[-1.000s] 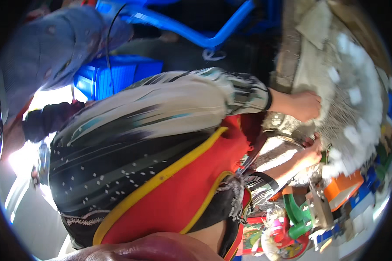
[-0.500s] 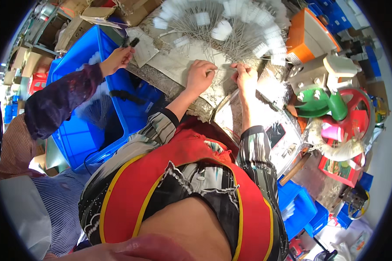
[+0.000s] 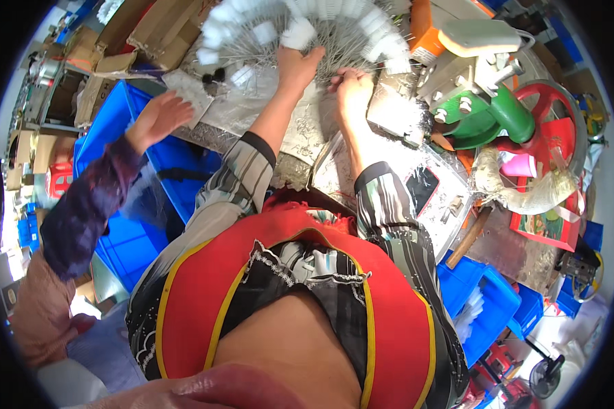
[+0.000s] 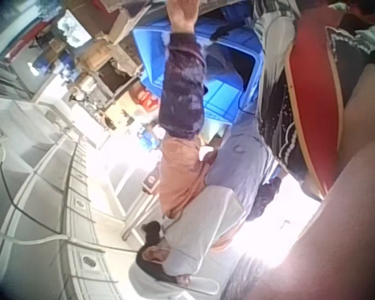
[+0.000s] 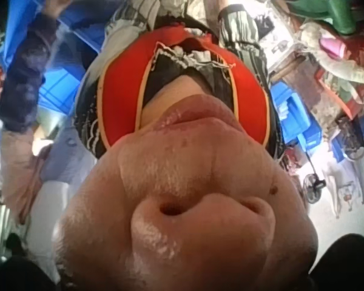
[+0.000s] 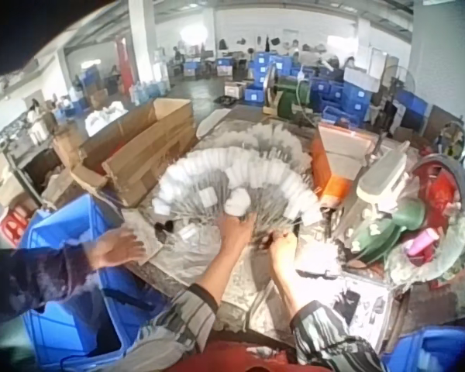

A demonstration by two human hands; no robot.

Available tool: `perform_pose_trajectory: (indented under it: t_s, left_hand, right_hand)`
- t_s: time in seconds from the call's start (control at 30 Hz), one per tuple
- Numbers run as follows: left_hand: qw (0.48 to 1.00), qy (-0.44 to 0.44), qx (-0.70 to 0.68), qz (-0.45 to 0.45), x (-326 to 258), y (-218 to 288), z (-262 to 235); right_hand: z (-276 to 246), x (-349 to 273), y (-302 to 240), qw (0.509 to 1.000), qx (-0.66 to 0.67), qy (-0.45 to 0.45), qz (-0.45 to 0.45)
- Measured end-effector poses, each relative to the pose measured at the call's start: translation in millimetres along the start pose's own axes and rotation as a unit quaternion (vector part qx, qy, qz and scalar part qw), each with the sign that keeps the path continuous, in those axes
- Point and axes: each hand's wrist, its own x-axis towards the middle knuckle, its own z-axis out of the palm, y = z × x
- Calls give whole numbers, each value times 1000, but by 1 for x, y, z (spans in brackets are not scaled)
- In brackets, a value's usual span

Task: Assembling small white fiber brushes by inserting wire stems and organizing them into bundles.

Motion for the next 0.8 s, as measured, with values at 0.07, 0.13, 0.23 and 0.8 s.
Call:
perform_pose_trajectory:
  t_s: [0.07, 0.13, 0.23, 0.8]
  left_hand:
    - [955, -110, -127, -243, -1, 7, -116]
    - [829, -184, -183, -496, -14, 39, -305]
    - [871, -194, -175, -415, -2, 37, -270]
    - [953, -300, -7, 51, 22, 35, 27]
  right_hand:
    - [-17, 16, 4, 997, 24, 61, 26]
    - [-12, 14, -2, 994, 24, 102, 23]
    - [-9, 33, 4, 995, -8, 69, -70]
    - [-16, 57, -15, 860, -426, 12, -281]
